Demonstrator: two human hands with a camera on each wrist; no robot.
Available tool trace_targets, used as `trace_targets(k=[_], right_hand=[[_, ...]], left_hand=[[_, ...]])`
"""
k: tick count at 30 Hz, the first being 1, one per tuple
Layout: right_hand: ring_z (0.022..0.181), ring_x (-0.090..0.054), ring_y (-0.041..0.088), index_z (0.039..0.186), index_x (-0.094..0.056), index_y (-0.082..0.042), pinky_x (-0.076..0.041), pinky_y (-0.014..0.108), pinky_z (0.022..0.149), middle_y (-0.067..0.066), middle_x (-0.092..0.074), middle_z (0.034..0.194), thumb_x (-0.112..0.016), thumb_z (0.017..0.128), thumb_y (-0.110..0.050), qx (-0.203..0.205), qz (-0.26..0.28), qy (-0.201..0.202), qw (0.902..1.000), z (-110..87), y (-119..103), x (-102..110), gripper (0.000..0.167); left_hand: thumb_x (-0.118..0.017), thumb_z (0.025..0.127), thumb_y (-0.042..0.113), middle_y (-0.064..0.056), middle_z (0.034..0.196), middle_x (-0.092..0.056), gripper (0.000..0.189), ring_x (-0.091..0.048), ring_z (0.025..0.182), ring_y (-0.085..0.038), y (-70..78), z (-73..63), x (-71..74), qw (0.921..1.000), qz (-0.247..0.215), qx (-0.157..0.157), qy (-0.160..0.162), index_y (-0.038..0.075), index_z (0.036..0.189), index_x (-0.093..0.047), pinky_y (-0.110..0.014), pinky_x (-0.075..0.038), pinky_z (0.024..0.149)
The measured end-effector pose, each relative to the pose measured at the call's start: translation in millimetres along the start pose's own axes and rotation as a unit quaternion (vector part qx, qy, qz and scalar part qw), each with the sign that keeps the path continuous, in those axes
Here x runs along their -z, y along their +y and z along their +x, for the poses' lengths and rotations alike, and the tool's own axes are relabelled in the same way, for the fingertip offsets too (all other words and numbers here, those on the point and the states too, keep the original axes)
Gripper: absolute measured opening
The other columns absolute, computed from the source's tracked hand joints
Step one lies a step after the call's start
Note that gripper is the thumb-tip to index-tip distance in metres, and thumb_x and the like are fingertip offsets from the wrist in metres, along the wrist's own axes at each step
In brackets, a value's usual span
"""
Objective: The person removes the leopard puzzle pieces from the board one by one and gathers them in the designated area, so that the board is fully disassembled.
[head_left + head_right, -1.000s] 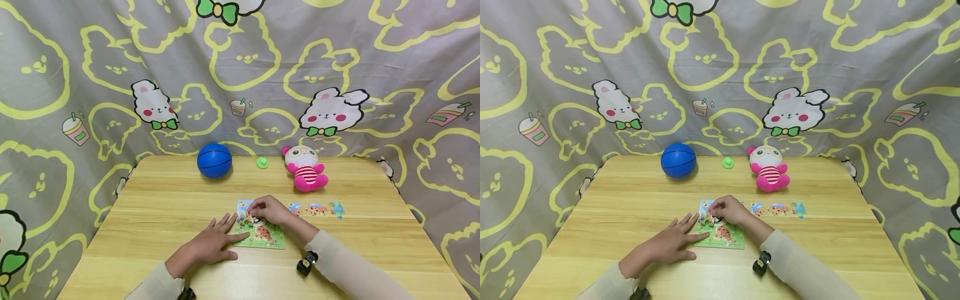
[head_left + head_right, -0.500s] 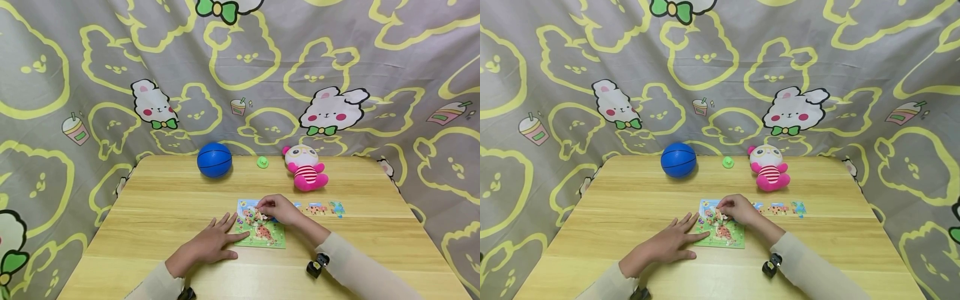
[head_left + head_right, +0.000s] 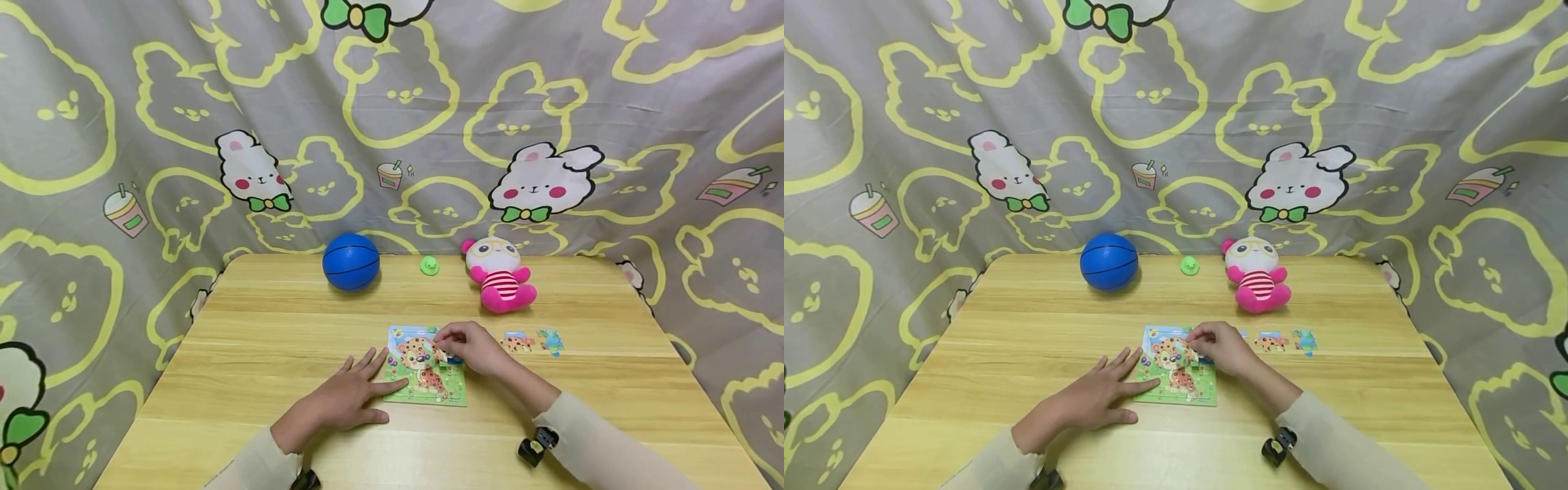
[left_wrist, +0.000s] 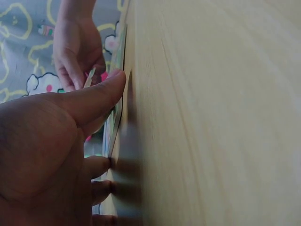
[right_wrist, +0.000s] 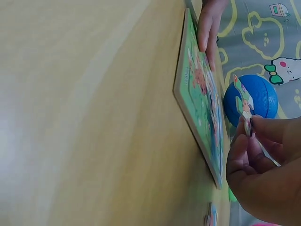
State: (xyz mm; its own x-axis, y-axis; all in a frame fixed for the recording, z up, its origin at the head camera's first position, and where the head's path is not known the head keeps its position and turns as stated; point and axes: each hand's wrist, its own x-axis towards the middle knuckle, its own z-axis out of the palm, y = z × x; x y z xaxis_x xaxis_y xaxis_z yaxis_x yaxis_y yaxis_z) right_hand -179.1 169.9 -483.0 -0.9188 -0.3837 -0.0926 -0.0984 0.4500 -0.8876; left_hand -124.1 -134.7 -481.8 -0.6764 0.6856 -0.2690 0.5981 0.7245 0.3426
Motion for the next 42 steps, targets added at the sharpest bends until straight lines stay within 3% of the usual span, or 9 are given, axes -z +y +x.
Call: trace_targets(k=[5,10,21,31,42], right_hand=[[0.08,-0.064,0.017,0.106,-0.075,-0.005,-0.054,0.029,0.069,0.008,-0.073,0.095,-0.067,0.1,-0.01,-0.002,0.001,0.01,1.0,-9.3,5.5,4.9,0.011],[0.077,-0.065,0.021,0.107,-0.075,-0.003,-0.055,0.031,0.063,0.011,-0.073,0.094,-0.069,0.099,-0.012,-0.013,0.019,0.013,0.9996,-19.1,11.9,11.8,0.013],[0.069,-0.059,0.018,0.107,-0.076,-0.002,-0.051,0.028,0.055,0.006,-0.071,0.088,-0.067,0.1,-0.011,-0.025,0.016,0.025,0.9993,-38.4,29.0,28.3,0.014],[0.076,-0.061,0.014,0.113,-0.074,0.003,-0.053,0.028,0.059,0.013,-0.074,0.102,-0.068,0.1,-0.009,-0.026,0.032,0.032,0.9987,-53.3,38.1,37.1,0.018],[0.085,-0.062,0.012,0.104,-0.078,-0.006,-0.054,0.025,0.068,0.006,-0.072,0.102,-0.07,0.097,-0.007,-0.034,-0.037,0.054,0.9973,-61.3,49.1,45.1,0.011]], left_hand=[[-0.06,0.098,0.056,-0.013,0.173,-0.008,0.065,-0.008,0.158,-0.039,-0.5,-0.2,-0.9,1.0,-0.003,-0.002,0.002,0.048,0.158,-0.035,-0.068,-0.019,0.12],[-0.06,0.098,0.055,-0.013,0.173,-0.007,0.066,-0.008,0.158,-0.039,-0.5,-1.0,-0.8,1.0,-0.002,-0.005,0.004,0.047,0.158,-0.035,-0.068,-0.019,0.12],[-0.061,0.098,0.054,-0.012,0.173,-0.006,0.066,-0.007,0.159,-0.038,0.8,-2.1,-0.2,1.0,-0.006,-0.003,0.001,0.047,0.158,-0.035,-0.067,-0.018,0.121],[-0.061,0.098,0.056,-0.013,0.173,-0.007,0.066,-0.008,0.159,-0.039,-0.3,-1.0,-1.3,1.0,0.005,-0.004,0.007,0.048,0.158,-0.035,-0.067,-0.02,0.12],[-0.06,0.098,0.056,-0.013,0.173,-0.008,0.066,-0.009,0.158,-0.039,-0.7,-0.5,-2.1,0.9999,0.007,-0.006,0.007,0.048,0.158,-0.035,-0.068,-0.02,0.12]])
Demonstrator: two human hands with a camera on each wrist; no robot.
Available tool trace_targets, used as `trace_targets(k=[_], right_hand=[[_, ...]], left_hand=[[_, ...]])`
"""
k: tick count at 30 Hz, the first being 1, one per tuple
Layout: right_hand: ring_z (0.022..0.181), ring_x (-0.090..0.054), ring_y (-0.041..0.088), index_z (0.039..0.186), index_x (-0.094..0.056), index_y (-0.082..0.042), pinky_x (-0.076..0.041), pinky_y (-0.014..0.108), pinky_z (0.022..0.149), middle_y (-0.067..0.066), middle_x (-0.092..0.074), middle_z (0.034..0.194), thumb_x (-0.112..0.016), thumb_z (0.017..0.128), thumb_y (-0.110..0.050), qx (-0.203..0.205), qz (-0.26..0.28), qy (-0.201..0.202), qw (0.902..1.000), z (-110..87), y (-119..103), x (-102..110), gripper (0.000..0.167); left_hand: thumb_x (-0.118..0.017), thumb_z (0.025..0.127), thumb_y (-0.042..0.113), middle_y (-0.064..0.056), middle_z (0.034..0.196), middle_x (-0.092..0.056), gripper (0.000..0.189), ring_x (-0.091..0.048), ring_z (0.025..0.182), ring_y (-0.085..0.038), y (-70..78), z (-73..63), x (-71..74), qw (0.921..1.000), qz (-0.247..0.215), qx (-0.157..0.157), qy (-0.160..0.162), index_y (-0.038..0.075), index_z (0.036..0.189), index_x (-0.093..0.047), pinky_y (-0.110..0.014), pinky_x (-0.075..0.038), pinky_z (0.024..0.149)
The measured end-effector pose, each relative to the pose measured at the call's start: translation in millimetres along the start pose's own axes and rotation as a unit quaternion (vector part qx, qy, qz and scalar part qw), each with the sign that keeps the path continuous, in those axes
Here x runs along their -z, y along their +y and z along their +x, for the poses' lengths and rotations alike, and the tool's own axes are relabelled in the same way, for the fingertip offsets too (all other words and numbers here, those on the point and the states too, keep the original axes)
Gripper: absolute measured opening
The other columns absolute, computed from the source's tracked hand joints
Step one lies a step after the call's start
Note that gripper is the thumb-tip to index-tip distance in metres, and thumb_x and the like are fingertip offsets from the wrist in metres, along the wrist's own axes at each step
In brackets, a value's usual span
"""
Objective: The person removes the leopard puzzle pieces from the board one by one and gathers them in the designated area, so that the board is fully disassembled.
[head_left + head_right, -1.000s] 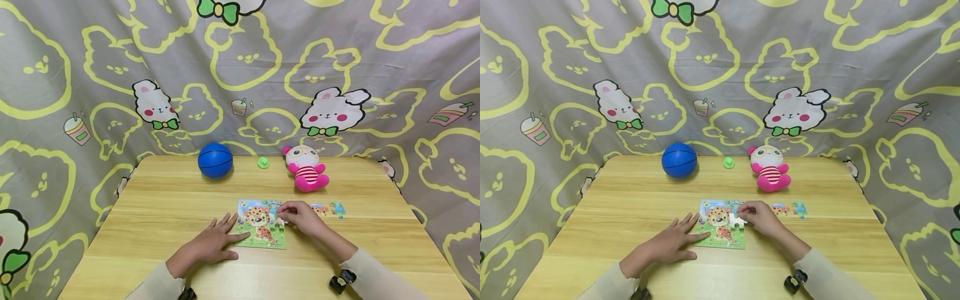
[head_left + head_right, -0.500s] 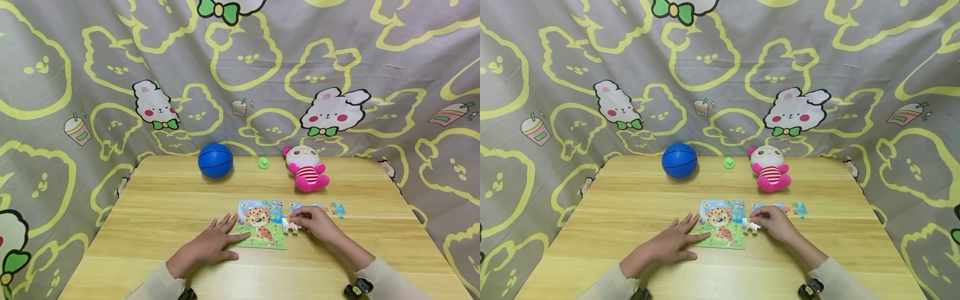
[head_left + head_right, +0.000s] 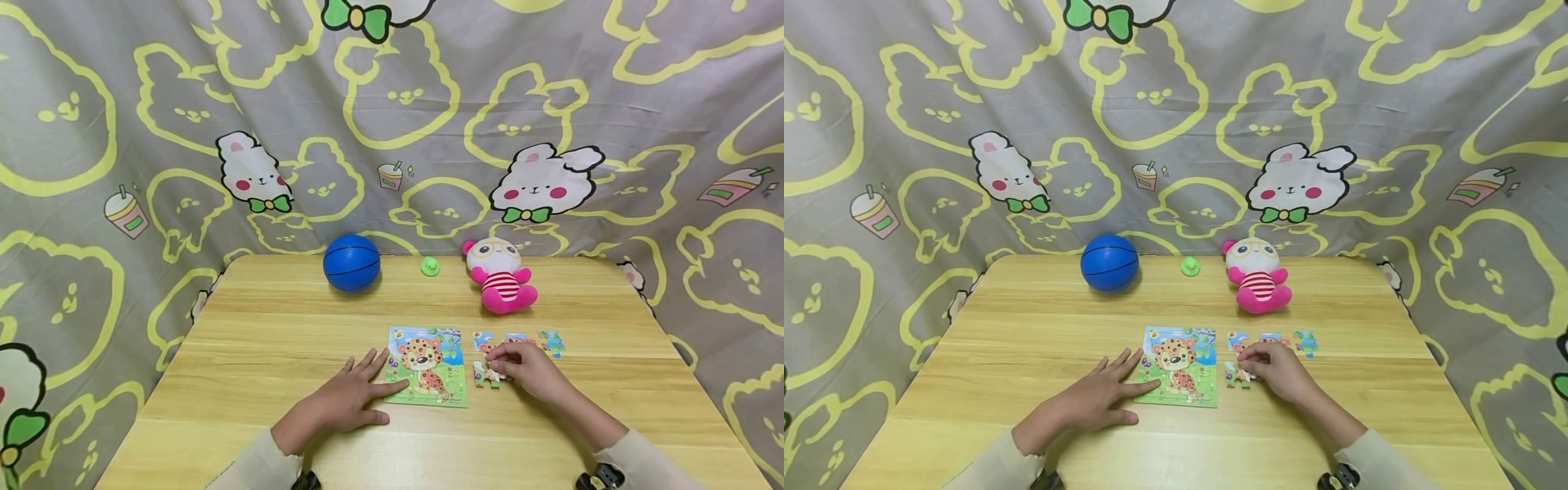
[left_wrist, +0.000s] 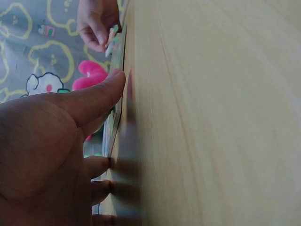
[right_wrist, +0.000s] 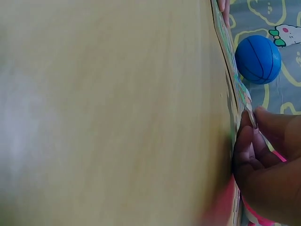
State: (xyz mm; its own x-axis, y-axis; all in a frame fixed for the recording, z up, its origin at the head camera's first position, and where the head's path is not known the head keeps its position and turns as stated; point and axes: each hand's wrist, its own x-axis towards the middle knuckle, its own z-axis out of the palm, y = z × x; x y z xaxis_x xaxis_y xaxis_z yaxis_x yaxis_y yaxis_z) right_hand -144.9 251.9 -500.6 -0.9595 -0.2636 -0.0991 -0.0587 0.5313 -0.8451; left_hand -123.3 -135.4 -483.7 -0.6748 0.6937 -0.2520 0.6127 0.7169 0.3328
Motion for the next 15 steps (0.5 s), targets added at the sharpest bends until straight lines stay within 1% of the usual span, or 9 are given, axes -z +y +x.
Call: trace_targets(k=[4,7,11,13,15], right_hand=[[0.084,-0.059,0.013,0.103,-0.079,-0.011,-0.051,0.025,0.068,0.002,-0.071,0.099,-0.071,0.097,-0.012,0.001,-0.02,0.011,0.9997,-1.5,0.6,1.4,0.01],[0.083,-0.058,0.013,0.103,-0.079,-0.011,-0.05,0.024,0.068,0.001,-0.071,0.098,-0.072,0.097,-0.013,0.0,-0.027,0.012,0.9996,-2.0,1.3,1.0,0.009],[0.083,-0.06,0.013,0.105,-0.078,-0.01,-0.051,0.024,0.069,0.001,-0.071,0.097,-0.077,0.093,-0.015,0.0,-0.029,0.009,0.9995,-3.2,2.1,-0.4,0.013],[0.083,-0.061,0.012,0.106,-0.078,-0.009,-0.052,0.024,0.07,0.0,-0.07,0.095,-0.08,0.09,-0.015,0.007,-0.031,0.005,0.9995,-4.4,2.3,-0.7,0.016],[0.082,-0.061,0.01,0.106,-0.077,-0.009,-0.052,0.023,0.071,-0.001,-0.069,0.093,-0.082,0.089,-0.014,0.023,-0.04,0.004,0.9989,-6.1,2.8,-1.0,0.018]], left_hand=[[-0.06,0.098,0.056,-0.013,0.173,-0.008,0.066,-0.009,0.158,-0.039,-0.8,0.0,-0.9,1.0,0.0,0.0,0.0,0.048,0.158,-0.034,-0.068,-0.02,0.119],[-0.06,0.098,0.056,-0.013,0.173,-0.008,0.066,-0.009,0.158,-0.039,-1.1,0.0,-1.1,1.0,-0.001,-0.001,0.001,0.048,0.158,-0.034,-0.068,-0.02,0.119],[-0.06,0.098,0.057,-0.013,0.173,-0.007,0.066,-0.008,0.159,-0.039,-1.4,0.3,-1.6,1.0,0.0,-0.001,0.0,0.049,0.158,-0.034,-0.068,-0.02,0.12],[-0.06,0.098,0.057,-0.013,0.173,-0.007,0.066,-0.008,0.159,-0.039,-1.4,0.5,-1.7,1.0,0.0,-0.001,0.0,0.049,0.158,-0.033,-0.068,-0.02,0.12],[-0.06,0.098,0.057,-0.013,0.173,-0.007,0.066,-0.008,0.159,-0.039,-1.4,0.5,-1.7,1.0,0.0,0.0,0.0,0.049,0.158,-0.033,-0.068,-0.02,0.12]])
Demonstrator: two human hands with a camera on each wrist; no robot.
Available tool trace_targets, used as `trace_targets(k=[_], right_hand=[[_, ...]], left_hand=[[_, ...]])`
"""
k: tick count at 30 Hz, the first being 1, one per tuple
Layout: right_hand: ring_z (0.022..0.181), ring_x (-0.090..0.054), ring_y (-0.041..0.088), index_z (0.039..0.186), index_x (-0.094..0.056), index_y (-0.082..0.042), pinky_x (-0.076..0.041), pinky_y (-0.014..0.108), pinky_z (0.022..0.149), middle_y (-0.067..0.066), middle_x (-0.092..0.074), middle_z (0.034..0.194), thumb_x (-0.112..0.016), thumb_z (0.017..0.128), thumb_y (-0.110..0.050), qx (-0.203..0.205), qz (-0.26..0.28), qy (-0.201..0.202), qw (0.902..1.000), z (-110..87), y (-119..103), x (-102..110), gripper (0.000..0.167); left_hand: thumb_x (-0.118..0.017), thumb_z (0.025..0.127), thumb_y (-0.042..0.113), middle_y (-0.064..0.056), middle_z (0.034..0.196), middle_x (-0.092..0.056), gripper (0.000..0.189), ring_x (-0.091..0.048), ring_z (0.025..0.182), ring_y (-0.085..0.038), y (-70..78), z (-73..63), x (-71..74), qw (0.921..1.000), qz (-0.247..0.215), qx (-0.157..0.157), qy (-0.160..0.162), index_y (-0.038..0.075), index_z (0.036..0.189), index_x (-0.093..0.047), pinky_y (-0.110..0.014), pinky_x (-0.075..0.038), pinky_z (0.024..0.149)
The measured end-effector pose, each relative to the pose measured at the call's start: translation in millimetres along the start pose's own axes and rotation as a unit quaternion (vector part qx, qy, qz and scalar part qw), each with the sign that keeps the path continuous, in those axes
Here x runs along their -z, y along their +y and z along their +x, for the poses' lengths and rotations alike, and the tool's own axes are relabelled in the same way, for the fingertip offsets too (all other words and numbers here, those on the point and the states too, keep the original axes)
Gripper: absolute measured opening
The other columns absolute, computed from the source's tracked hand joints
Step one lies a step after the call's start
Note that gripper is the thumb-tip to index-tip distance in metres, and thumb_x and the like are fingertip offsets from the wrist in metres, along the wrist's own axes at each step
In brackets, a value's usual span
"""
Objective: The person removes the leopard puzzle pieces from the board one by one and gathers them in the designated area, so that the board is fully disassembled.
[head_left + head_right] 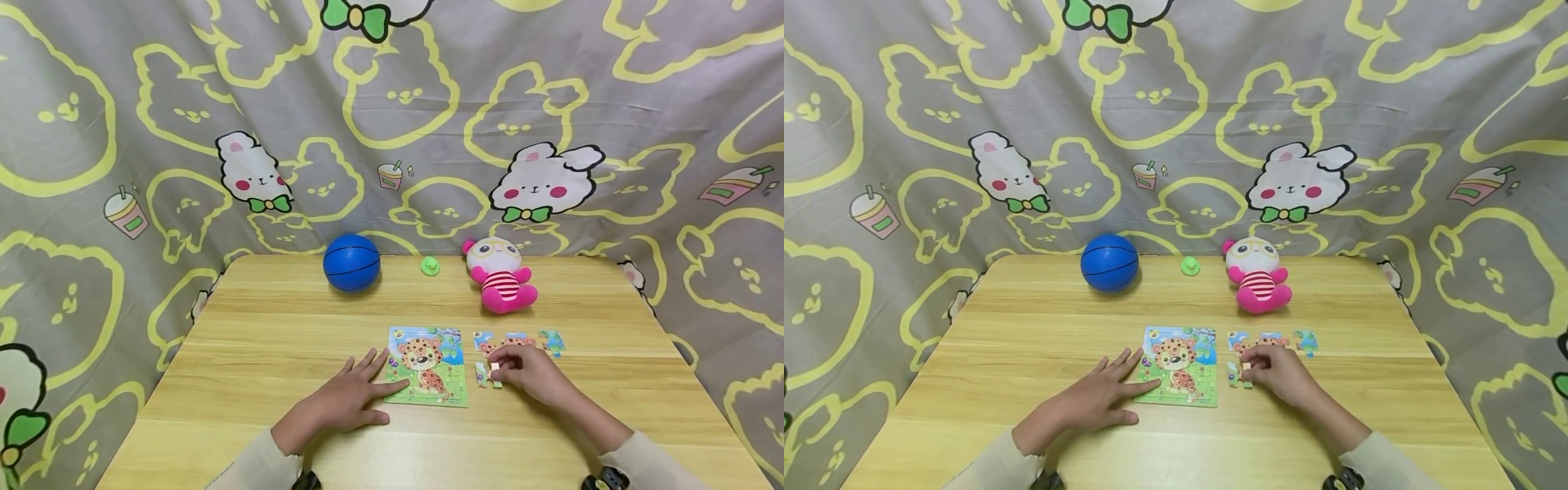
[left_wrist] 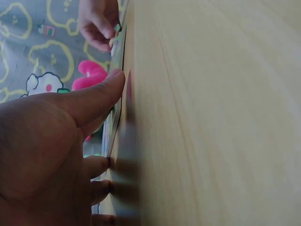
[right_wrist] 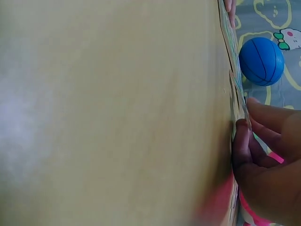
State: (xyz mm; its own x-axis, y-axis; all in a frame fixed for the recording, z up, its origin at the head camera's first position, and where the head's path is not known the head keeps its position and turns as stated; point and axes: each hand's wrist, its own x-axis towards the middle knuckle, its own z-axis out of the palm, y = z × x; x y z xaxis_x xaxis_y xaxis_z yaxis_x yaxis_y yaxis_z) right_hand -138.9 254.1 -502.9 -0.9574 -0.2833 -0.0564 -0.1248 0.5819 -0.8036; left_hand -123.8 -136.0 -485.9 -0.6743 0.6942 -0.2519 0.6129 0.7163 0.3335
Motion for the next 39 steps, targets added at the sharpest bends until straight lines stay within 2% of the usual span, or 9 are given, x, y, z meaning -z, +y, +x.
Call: trace_targets(k=[5,20,39], right_hand=[[0.078,-0.058,0.006,0.104,-0.076,-0.01,-0.051,0.023,0.069,-0.003,-0.066,0.089,-0.082,0.088,-0.011,0.032,-0.033,0.012,0.9989,-4.0,-0.4,-1.1,0.016],[0.08,-0.056,0.004,0.101,-0.077,-0.013,-0.051,0.022,0.069,-0.006,-0.068,0.093,-0.082,0.088,-0.01,0.043,-0.063,0.026,0.9967,-5.3,4.1,-2.5,0.014],[0.081,-0.056,0.006,0.1,-0.077,-0.016,-0.05,0.023,0.071,-0.006,-0.067,0.095,-0.075,0.092,0.0,0.048,-0.076,0.005,0.9959,-3.6,2.4,1.8,0.018]], left_hand=[[-0.06,0.098,0.057,-0.012,0.174,-0.007,0.066,-0.008,0.159,-0.038,-0.3,0.0,-0.4,1.0,0.0,0.0,0.0,0.049,0.158,-0.033,-0.068,-0.02,0.12],[-0.06,0.098,0.056,-0.013,0.173,-0.008,0.066,-0.008,0.159,-0.039,0.3,-0.2,0.2,1.0,-0.001,0.0,0.002,0.048,0.158,-0.034,-0.068,-0.02,0.12],[-0.059,0.098,0.057,-0.012,0.173,-0.008,0.066,-0.009,0.159,-0.039,-0.1,0.2,-0.2,1.0,0.003,0.0,0.001,0.049,0.158,-0.033,-0.068,-0.021,0.119]])
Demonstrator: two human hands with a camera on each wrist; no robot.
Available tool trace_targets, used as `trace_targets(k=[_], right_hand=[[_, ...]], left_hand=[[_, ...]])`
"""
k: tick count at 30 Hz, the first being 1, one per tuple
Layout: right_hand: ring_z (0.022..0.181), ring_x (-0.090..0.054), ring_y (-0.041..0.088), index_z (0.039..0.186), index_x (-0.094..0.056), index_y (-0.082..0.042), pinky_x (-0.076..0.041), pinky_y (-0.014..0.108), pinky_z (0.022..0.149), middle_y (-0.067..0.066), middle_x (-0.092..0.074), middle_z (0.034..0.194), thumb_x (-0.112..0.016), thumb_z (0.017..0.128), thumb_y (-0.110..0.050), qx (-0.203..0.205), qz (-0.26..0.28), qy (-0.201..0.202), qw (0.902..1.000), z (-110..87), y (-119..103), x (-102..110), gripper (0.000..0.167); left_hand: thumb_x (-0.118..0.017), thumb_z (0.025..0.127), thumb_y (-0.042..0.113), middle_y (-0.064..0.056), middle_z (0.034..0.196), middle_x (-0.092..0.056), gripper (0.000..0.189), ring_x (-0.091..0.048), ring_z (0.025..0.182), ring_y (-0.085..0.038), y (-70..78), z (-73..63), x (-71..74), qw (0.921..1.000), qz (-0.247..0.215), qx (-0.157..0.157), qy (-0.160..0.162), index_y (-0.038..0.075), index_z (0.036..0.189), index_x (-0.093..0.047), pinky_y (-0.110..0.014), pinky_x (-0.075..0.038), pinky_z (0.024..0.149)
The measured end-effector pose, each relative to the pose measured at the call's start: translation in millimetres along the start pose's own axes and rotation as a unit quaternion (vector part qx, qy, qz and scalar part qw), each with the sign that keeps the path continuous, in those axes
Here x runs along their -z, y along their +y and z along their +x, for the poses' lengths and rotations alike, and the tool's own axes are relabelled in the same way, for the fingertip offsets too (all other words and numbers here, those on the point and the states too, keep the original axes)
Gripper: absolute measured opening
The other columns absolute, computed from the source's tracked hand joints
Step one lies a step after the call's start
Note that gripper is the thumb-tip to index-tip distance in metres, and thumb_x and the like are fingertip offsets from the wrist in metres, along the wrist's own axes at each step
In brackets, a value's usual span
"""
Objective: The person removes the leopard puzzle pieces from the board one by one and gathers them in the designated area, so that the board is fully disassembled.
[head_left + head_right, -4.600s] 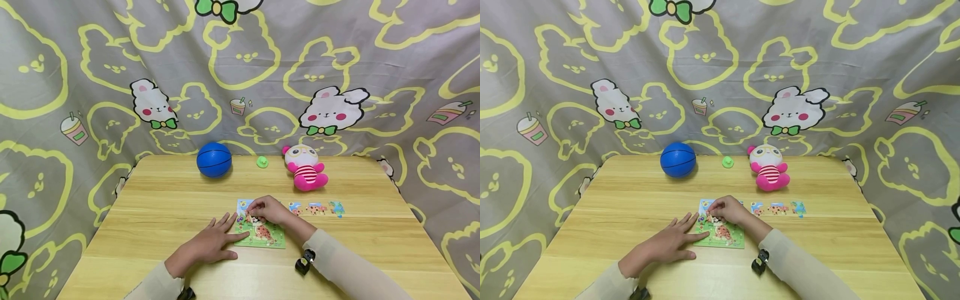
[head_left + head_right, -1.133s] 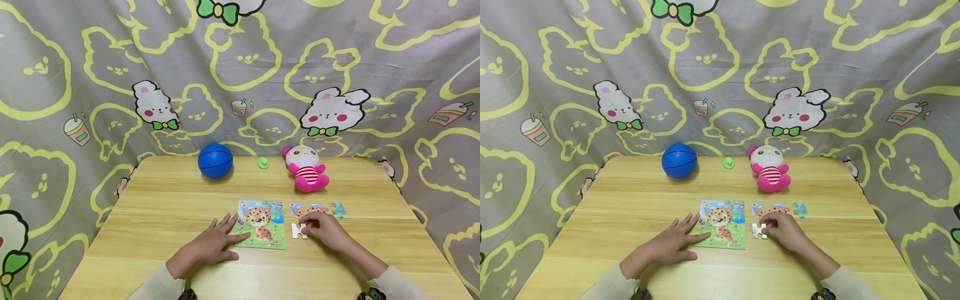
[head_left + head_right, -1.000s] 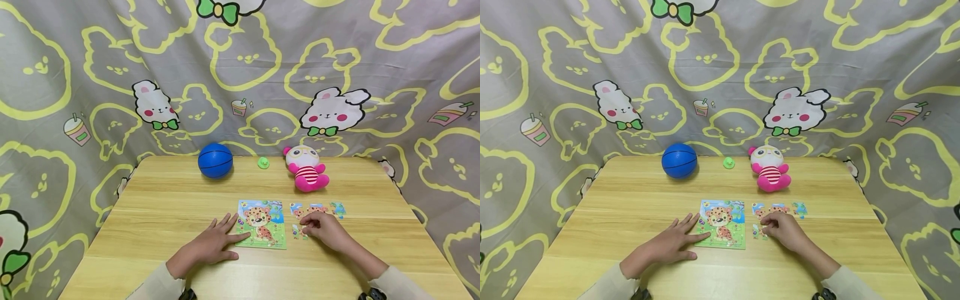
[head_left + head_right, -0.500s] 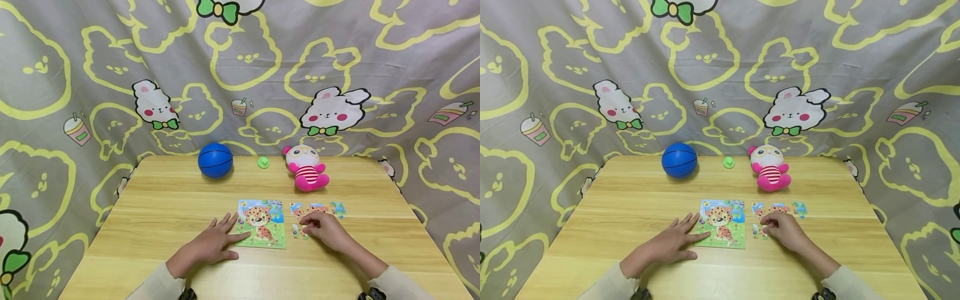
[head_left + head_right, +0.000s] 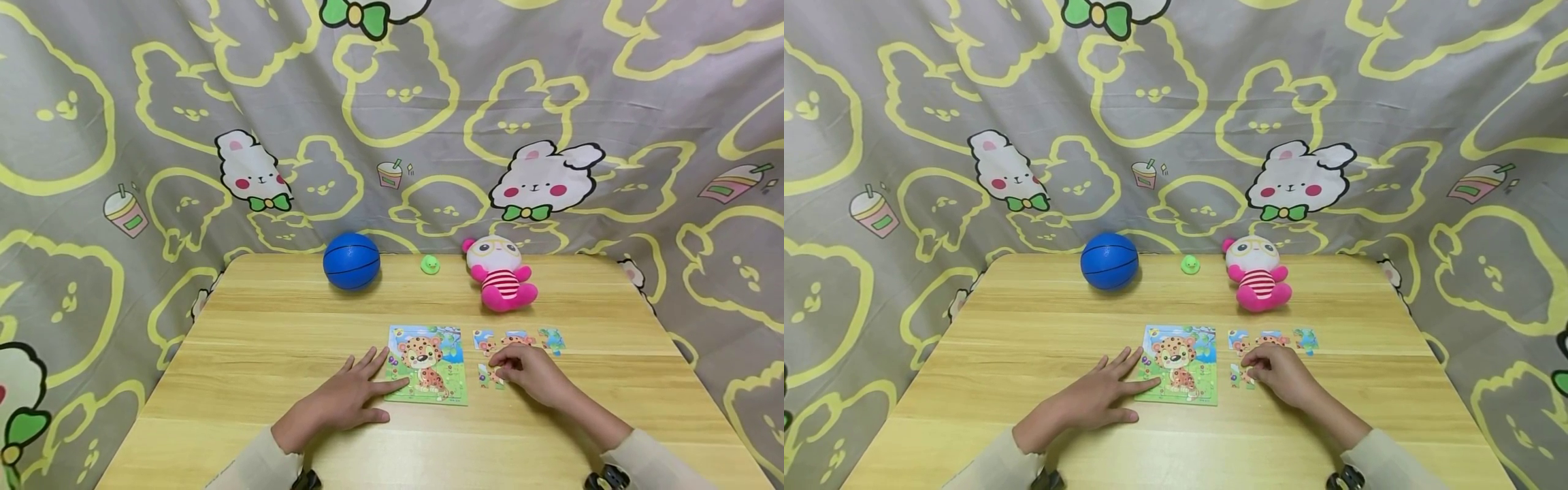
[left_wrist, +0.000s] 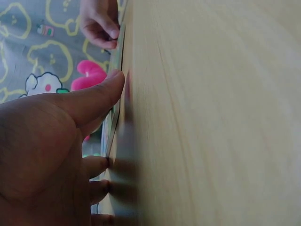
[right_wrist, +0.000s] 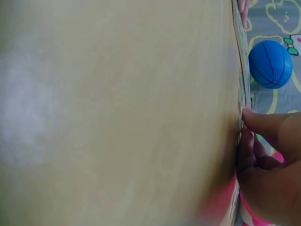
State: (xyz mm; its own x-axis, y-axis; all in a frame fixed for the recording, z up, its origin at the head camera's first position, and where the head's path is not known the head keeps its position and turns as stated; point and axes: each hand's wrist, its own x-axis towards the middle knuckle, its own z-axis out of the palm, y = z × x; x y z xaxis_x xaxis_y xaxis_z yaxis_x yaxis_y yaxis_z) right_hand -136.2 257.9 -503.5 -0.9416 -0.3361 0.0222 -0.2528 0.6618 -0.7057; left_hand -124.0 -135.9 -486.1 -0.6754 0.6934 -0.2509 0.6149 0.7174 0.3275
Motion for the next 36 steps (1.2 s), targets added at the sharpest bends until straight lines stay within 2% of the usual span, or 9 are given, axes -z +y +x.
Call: trace_targets(k=[18,28,36], right_hand=[[0.08,-0.056,0.006,0.102,-0.077,-0.015,-0.049,0.023,0.069,-0.006,-0.069,0.096,-0.074,0.092,0.001,-0.004,0.004,-0.009,0.9999,3.1,0.0,-0.3,0.019],[0.079,-0.056,0.007,0.102,-0.077,-0.017,-0.049,0.023,0.069,-0.008,-0.067,0.093,-0.077,0.092,-0.007,-0.018,0.007,-0.015,0.9997,6.1,-1.2,1.5,0.014],[0.076,-0.058,0.008,0.105,-0.076,-0.009,-0.051,0.024,0.063,-0.002,-0.067,0.09,-0.077,0.092,-0.006,-0.001,0.053,-0.022,0.9983,11.4,-10.3,-1.3,0.013]], left_hand=[[-0.06,0.098,0.056,-0.012,0.173,-0.008,0.065,-0.008,0.159,-0.038,-0.3,0.0,0.3,1.0,-0.008,0.002,-0.002,0.05,0.158,-0.033,-0.068,-0.019,0.12],[-0.06,0.098,0.055,-0.013,0.173,-0.008,0.065,-0.009,0.159,-0.039,1.2,-0.5,1.0,1.0,-0.004,0.0,-0.001,0.049,0.158,-0.034,-0.068,-0.02,0.12],[-0.061,0.098,0.055,-0.013,0.173,-0.008,0.065,-0.009,0.159,-0.039,0.3,-0.2,0.9,1.0,-0.006,0.001,-0.001,0.049,0.158,-0.034,-0.068,-0.02,0.12]])
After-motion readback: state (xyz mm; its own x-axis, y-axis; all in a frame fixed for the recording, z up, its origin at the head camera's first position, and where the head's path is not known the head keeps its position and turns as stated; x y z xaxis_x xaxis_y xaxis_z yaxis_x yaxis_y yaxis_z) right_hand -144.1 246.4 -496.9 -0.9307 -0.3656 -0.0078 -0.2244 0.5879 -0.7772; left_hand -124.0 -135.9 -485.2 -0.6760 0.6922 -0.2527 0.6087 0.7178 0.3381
